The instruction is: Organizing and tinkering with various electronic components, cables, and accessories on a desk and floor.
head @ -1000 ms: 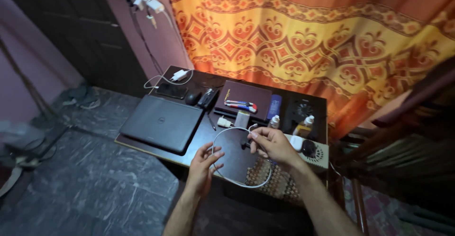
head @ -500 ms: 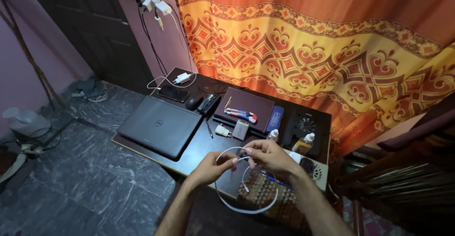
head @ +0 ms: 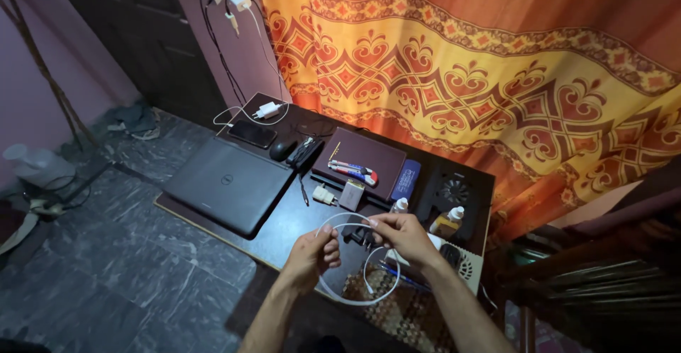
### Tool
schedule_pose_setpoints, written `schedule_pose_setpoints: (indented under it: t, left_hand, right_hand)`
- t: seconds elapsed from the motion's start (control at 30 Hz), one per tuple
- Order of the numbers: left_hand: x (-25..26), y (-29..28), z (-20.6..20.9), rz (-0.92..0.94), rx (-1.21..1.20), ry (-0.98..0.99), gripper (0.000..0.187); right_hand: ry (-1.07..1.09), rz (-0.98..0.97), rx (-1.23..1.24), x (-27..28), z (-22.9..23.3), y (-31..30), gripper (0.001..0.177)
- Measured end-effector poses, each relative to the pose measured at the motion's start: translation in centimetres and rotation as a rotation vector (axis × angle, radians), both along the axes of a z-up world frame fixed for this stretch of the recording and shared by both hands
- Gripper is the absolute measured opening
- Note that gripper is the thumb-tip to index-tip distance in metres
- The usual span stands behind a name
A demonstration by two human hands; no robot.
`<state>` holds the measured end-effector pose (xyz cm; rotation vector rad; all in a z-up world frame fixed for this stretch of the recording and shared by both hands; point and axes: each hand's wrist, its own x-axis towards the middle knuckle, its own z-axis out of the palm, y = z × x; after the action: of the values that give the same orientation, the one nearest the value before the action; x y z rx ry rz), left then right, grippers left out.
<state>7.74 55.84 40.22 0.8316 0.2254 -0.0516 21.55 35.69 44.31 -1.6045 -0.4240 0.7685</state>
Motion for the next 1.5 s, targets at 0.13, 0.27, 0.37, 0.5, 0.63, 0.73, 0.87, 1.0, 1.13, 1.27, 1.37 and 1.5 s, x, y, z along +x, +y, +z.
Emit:
schedule_pose_setpoints:
  t: [0.13,0.27,0.37,0.5,0.63,0.73,0.87,1.0,1.13,1.27,1.37,1.5]
  left_hand:
    - [0.3,1.3,-3.0,0.004,-0.224,-0.071,0.026]
    - [0.7,2.8,-3.2,0.049,-0.336,-0.035,0.025]
    - [1.1,4.6,-1.6,0.032,-0.105,0.155,0.024]
    - [2.6,8.6,-4.4,-0.115,0.541,0.096,0.027]
    - [3.7,10.0,0.0,-0.358,0.627,0.034,0.032]
    - [4.5,11.6,-0.7,-0.441,0.637,0.057,0.028]
    - [5.3,12.8,-2.4,-0.279,0.14,0.036,0.029]
    - [5.4,12.9,-2.9,-0.127,-0.103,0.099,0.027]
    - [6.0,13.5,-6.7,-0.033,-0.369,0.169,0.028]
    - [6.4,13.4,-11.2,0.035,-0.695,-0.04,0.033]
    - [5.9,12.8,-9.5,0.046,-0.658,0.057,0.029]
    - [6.2,13.0,-5.3,-0.08,-0.105,0.526,0.028]
  right_hand:
    - [-0.008,-0.105,0.033,1.5,-2.8,1.2,0.026]
    - [0.108,-0.096,0.049,2.4,-4.2,2.2,0.025]
    - [0.023,-0.086,0.0,3.1,-5.6,3.5,0.024]
    - [-0.238,0.049,-0.152,3.1,-5.0,6.0,0.024]
    - [-0.195,0.094,-0.217,3.0,-4.7,9.0,0.026]
    - [-0.223,0.058,-0.18,2.9,-4.6,10.4,0.027]
    - [-0.164,0.006,-0.127,2.3,-2.7,11.4,0.027]
    - [0.004,-0.053,-0.113,1.8,-2.8,11.8,0.027]
    - [-0.038,-0.108,-0.184,1.4,-2.2,12.2,0.027]
    - [-0.27,-0.21,-0.233,1.9,-4.4,12.7,0.026]
    - [-0.409,-0.305,-0.258,2.1,-5.3,13.2,0.025]
    - [-0.449,-0.354,-0.303,1.6,-4.0,13.5,0.024]
